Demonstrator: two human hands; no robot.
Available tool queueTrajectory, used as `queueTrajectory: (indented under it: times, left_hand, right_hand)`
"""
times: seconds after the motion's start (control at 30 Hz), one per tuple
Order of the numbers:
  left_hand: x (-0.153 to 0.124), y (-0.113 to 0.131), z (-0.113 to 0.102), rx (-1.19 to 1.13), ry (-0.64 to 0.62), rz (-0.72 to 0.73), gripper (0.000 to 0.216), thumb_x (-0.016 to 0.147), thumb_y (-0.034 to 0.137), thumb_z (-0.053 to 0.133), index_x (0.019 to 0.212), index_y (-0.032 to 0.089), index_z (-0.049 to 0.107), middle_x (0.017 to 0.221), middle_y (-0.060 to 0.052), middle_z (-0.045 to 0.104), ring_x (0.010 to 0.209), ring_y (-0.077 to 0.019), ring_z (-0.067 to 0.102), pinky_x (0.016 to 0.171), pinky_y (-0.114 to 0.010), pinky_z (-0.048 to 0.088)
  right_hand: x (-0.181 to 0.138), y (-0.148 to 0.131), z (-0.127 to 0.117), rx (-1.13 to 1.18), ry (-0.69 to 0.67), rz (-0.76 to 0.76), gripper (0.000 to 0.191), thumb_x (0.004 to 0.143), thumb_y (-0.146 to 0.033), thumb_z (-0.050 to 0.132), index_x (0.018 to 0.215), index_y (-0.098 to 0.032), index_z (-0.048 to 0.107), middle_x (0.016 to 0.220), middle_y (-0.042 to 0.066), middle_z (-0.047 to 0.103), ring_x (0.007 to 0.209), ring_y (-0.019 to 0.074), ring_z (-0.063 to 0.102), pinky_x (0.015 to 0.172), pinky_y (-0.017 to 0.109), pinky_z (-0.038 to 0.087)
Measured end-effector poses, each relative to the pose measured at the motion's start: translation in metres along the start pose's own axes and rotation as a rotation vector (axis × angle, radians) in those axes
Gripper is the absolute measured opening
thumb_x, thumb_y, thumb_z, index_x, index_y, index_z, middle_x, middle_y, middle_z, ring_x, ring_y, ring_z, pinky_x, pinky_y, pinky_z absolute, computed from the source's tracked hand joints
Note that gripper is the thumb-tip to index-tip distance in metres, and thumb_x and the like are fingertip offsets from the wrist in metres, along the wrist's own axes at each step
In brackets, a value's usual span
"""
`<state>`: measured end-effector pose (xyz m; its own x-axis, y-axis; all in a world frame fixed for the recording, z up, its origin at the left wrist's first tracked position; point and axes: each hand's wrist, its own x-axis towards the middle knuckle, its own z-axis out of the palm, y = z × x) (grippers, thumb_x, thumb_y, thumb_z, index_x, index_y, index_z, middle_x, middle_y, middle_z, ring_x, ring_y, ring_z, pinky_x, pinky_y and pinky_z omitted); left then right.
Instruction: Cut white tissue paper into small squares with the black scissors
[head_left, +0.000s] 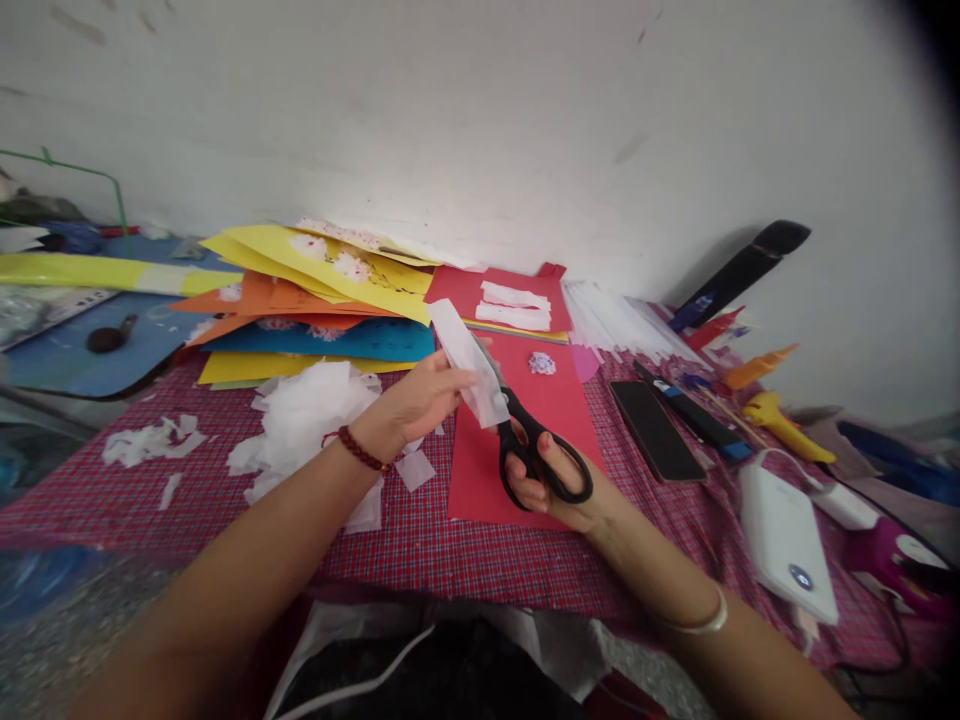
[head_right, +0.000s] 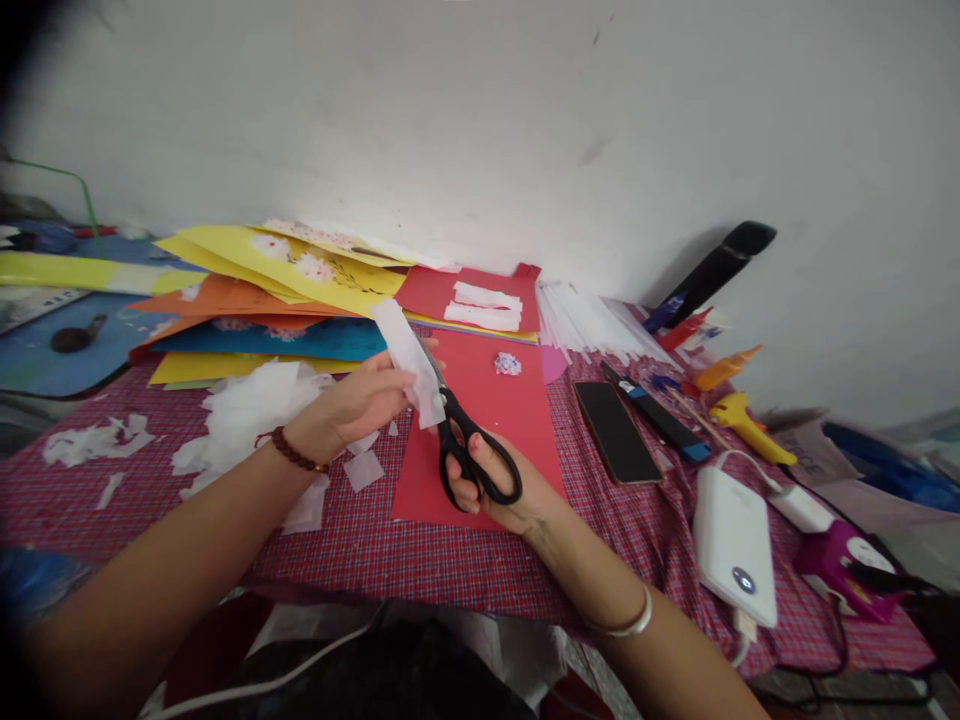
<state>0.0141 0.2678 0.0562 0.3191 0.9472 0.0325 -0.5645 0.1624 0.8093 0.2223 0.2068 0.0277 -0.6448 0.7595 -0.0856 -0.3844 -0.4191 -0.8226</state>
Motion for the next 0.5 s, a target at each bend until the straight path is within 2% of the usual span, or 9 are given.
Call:
queueTrajectory:
  times: [0.1,0.27,0.37,0.5]
  left_hand:
    - [0.004,0.008,-0.006,-0.091,0.084,0.01,0.032,0.074,0.041,0.082,0.09,0.017,0.07,0.086,-0.008,0.075,0.097,-0.0264,0.071,0.089,-0.039,0.054]
    - [0.009,0.023,-0.016,-0.128,0.167,-0.029,0.049,0.082,0.066,0.066,0.083,0.017,0.07,0.079,-0.01,0.075,0.093,-0.0287,0.073,0.083,-0.041,0.056]
    - [0.01,0.025,-0.016,-0.133,0.195,-0.017,0.053,0.084,0.071,0.061,0.082,0.018,0.069,0.076,-0.009,0.075,0.089,-0.0272,0.074,0.08,-0.039,0.056]
    - [0.009,0.024,-0.012,-0.078,0.243,0.03,0.051,0.085,0.068,0.065,0.086,0.017,0.069,0.074,-0.008,0.074,0.085,-0.0247,0.074,0.08,-0.036,0.056]
  right_hand:
    - [-0.001,0.001,-0.003,-0.036,0.017,-0.02,0.043,0.089,-0.059,0.073,0.104,-0.021,0.059,0.075,-0.004,0.058,0.048,0.0052,0.037,0.041,0.018,0.035]
    - [0.0,0.003,-0.004,-0.102,0.022,-0.037,0.042,0.091,-0.058,0.071,0.105,-0.021,0.059,0.076,-0.003,0.059,0.048,0.0054,0.039,0.041,0.018,0.035]
    - [0.0,0.003,-0.003,-0.112,0.019,-0.043,0.039,0.092,-0.057,0.069,0.104,-0.021,0.059,0.076,-0.003,0.059,0.048,0.0054,0.04,0.041,0.018,0.035]
    - [0.0,0.002,-0.001,-0.136,0.028,-0.043,0.039,0.092,-0.057,0.069,0.1,-0.02,0.059,0.074,-0.003,0.058,0.048,0.0056,0.04,0.041,0.019,0.035]
